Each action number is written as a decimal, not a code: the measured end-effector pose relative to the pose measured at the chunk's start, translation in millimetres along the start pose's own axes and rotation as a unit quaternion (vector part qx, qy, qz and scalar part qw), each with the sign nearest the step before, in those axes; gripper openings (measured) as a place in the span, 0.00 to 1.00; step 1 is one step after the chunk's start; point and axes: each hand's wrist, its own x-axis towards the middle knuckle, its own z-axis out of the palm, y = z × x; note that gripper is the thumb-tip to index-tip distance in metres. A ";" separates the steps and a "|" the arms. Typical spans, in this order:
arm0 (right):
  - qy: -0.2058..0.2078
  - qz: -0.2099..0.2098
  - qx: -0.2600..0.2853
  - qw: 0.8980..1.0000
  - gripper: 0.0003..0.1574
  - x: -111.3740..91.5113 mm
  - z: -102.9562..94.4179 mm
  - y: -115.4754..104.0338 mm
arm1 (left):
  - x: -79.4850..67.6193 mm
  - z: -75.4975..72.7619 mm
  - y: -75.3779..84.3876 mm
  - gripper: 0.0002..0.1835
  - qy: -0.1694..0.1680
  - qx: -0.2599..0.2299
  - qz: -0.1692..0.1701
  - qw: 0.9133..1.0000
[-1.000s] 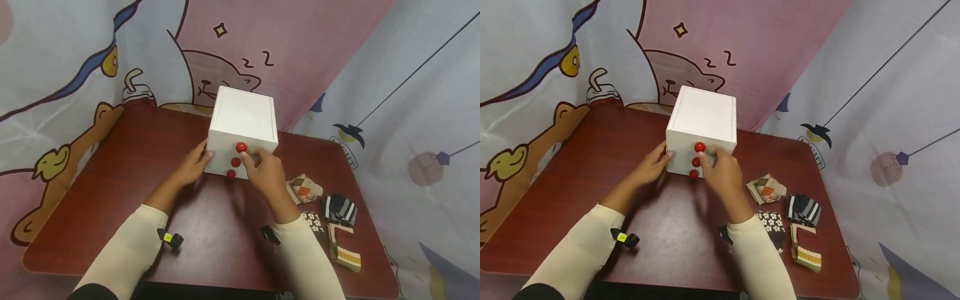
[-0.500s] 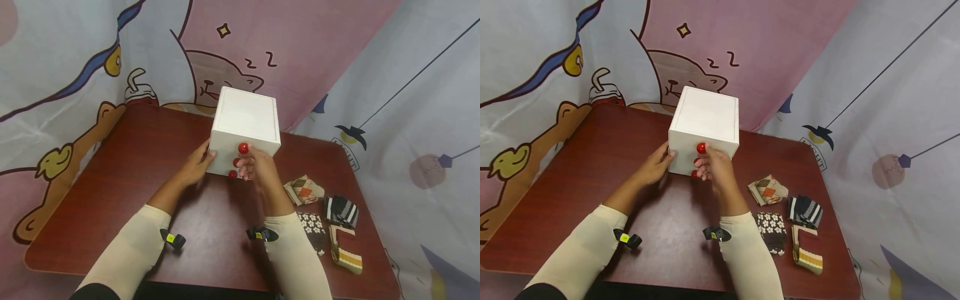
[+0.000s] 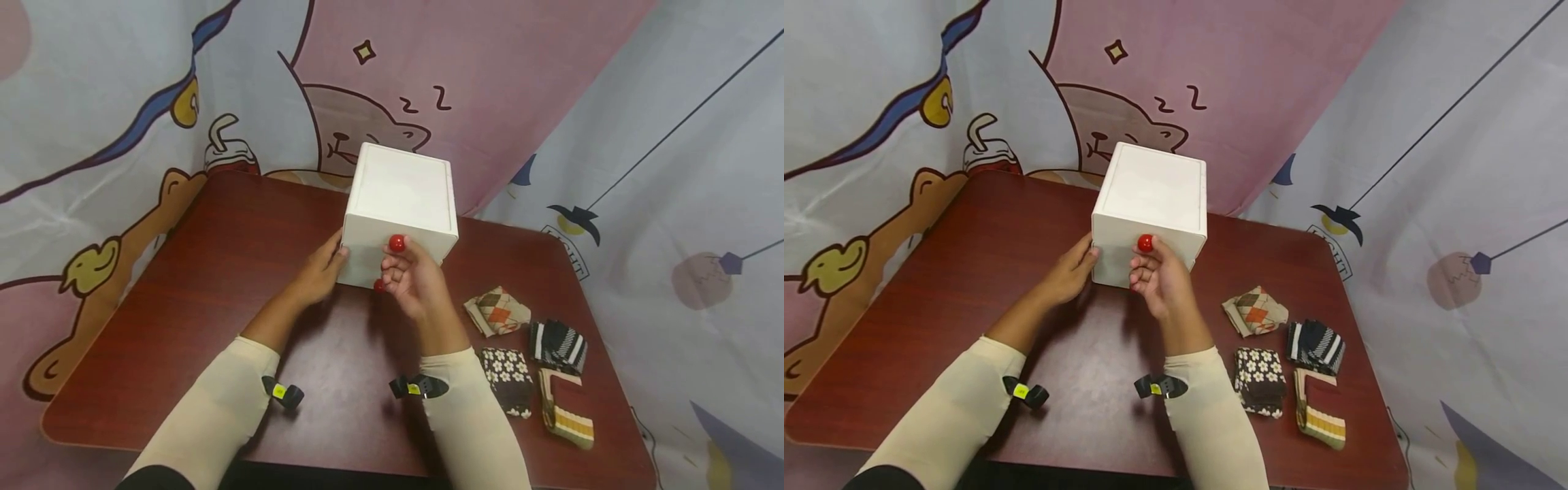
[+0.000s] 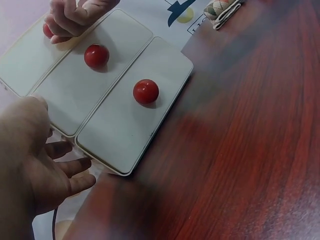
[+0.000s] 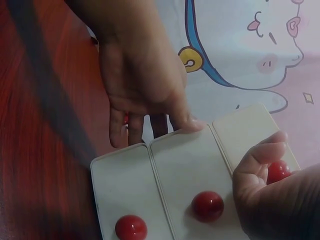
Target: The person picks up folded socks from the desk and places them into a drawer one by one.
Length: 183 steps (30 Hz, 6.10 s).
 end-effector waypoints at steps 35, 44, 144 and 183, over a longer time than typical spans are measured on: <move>-0.002 -0.001 0.001 1.000 0.25 -65.2 4.8 24.2 | 4.5 3.3 -4.7 0.30 0.032 0.003 0.013 0.999; -0.004 -0.005 0.001 1.000 0.29 -77.0 5.1 29.0 | 4.2 4.0 -5.6 0.30 0.035 0.003 0.019 0.999; 0.025 0.040 -0.665 0.745 0.65 -131.9 -278.6 -54.3 | -12.9 20.2 -6.2 0.34 0.062 0.034 0.063 0.996; 0.093 0.039 -0.619 0.779 0.43 -130.7 -279.3 -29.8 | -19.2 22.2 -6.9 0.34 0.077 0.038 0.100 0.991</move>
